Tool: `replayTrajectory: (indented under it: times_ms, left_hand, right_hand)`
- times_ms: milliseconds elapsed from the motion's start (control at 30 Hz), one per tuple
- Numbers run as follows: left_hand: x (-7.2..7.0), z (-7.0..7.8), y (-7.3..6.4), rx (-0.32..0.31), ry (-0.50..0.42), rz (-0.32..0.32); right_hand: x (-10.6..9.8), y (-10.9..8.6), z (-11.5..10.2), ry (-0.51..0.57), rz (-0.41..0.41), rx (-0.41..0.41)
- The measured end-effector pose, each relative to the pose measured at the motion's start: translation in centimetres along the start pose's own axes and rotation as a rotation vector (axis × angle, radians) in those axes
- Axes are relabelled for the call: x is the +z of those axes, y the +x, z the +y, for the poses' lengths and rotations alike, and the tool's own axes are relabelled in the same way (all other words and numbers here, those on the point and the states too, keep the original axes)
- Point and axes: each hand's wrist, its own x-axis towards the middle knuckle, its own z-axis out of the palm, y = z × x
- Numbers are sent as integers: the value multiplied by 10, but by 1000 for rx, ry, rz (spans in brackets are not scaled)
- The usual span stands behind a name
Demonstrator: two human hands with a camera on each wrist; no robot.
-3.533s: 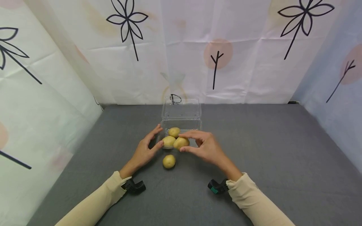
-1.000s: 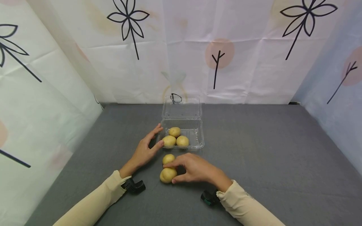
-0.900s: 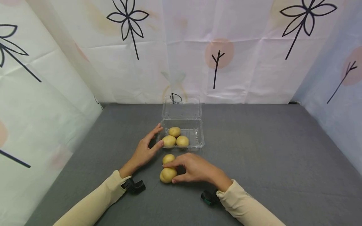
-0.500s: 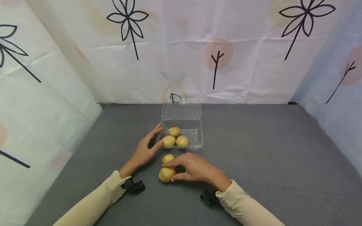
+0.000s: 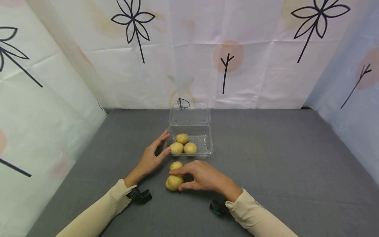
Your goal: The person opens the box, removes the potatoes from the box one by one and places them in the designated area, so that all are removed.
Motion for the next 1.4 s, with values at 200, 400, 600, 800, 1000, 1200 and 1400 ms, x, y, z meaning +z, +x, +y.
replayTrajectory:
  times_ms: [200, 400, 600, 800, 1000, 1200, 1400]
  left_hand:
    - [0, 0, -1, -2, 0, -3]
    - [1, -1, 0, -4, -2, -4]
    - [1, -1, 0, -6, -10, -4]
    - [0, -1, 0, -2, -9, -3]
    - [0, 0, 0, 0, -13, -1]
    - [0, 1, 0, -3, -11, -2]
    - [0, 0, -1, 1, -13, 0]
  right_hand:
    - [-1, -1, 0, -2, -8, 16]
    - [-3, -1, -1, -6, 3, 0]
    - [-7, -2, 0, 13, 20, -23]
    - [-10, -2, -1, 38, 27, -9]
    - [-14, -3, -2, 24, 56, 6]
    - [-18, -4, -3, 34, 69, 24]
    - [-21, -4, -3, 18, 85, 43]
